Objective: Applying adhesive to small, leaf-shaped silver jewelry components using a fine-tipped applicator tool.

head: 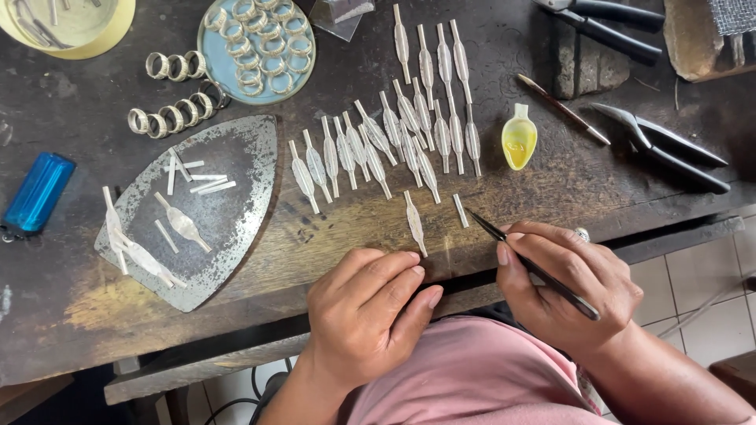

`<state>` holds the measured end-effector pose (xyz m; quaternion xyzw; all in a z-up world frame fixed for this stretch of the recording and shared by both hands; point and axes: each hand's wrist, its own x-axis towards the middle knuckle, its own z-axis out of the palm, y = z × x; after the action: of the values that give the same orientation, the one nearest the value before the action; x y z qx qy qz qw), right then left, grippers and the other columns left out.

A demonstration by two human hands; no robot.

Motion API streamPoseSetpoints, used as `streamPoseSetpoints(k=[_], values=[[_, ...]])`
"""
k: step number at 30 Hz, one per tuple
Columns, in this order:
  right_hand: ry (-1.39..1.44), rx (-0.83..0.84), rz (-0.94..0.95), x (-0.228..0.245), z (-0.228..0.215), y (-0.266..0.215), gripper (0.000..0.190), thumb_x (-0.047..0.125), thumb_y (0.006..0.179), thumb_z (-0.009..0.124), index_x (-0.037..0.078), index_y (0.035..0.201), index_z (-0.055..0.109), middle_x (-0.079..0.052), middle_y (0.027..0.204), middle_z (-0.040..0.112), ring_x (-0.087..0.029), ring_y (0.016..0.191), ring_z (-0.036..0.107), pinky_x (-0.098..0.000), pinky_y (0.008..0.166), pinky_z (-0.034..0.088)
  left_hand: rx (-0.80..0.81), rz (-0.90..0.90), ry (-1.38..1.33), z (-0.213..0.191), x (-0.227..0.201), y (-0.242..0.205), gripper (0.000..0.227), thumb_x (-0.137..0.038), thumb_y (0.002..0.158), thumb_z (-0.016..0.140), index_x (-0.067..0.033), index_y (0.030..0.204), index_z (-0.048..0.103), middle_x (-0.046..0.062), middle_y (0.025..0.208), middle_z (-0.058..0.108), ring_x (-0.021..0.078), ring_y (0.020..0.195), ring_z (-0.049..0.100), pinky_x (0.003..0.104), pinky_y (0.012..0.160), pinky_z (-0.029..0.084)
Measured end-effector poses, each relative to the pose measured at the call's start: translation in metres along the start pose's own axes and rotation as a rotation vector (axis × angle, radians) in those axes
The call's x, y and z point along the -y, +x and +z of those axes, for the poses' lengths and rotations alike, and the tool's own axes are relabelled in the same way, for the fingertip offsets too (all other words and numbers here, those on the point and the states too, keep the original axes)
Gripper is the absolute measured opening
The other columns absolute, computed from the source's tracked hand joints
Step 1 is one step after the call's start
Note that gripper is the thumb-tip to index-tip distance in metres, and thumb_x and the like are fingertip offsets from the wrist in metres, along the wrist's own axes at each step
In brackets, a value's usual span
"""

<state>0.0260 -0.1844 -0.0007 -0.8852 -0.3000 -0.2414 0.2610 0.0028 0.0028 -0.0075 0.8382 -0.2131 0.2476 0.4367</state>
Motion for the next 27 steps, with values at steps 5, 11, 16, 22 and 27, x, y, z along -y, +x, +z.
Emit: streamPoseSetpoints(k=[5,11,16,22,27], values=[[0.018,-0.015,0.078,0.0053,-0.0008,0.0020,0.004,-0.005,0.079,0.062,-0.003,0.080,0.058,-0.012,0.074,0.063,-0.020,0.065,0.063,-0.0246,0.060,0.047,-0.005,0.008,-0.008,-0.0007,0.0001,0.0001,0.015,-0.012,0.080,0.061,0.0027,0.076,0.059,0.013,0.080,0.061,0.0265,0.062,0.055,0.031,0.058,0.048],[-0.003,0.044,-0.017,0.0040,-0.0019,0.0033,0.005,-0.001,0.079,0.061,-0.003,0.082,0.057,-0.012,0.074,0.062,-0.021,0.063,0.062,-0.0258,0.055,0.044,-0.001,0.005,-0.008,-0.0005,0.0001,-0.0001,0.015,-0.012,0.080,0.061,0.0028,0.076,0.060,0.013,0.080,0.061,0.0267,0.063,0.056,0.032,0.059,0.049],[0.014,0.005,0.024,0.0062,-0.0013,0.0040,0.005,-0.002,0.079,0.061,-0.002,0.082,0.057,-0.013,0.075,0.062,-0.020,0.063,0.061,-0.0250,0.057,0.045,-0.005,0.000,-0.005,-0.0010,-0.0005,0.0000,0.015,-0.012,0.080,0.061,0.0028,0.077,0.060,0.012,0.080,0.061,0.0267,0.063,0.056,0.032,0.059,0.049],[0.002,0.021,0.040,0.0067,-0.0009,0.0046,0.003,-0.002,0.080,0.061,-0.003,0.081,0.058,-0.013,0.075,0.063,-0.020,0.065,0.062,-0.0254,0.060,0.047,-0.004,-0.003,-0.010,-0.0005,0.0003,-0.0015,0.015,-0.012,0.080,0.062,0.0024,0.077,0.060,0.012,0.081,0.061,0.0270,0.063,0.055,0.032,0.059,0.048],[0.017,0.023,0.030,0.0066,-0.0003,0.0056,0.003,-0.003,0.080,0.059,-0.004,0.080,0.057,-0.013,0.074,0.061,-0.021,0.063,0.061,-0.0262,0.059,0.047,-0.007,-0.002,-0.007,-0.0009,0.0001,-0.0013,0.014,-0.012,0.080,0.062,0.0021,0.078,0.059,0.012,0.081,0.060,0.0267,0.063,0.055,0.032,0.059,0.048]])
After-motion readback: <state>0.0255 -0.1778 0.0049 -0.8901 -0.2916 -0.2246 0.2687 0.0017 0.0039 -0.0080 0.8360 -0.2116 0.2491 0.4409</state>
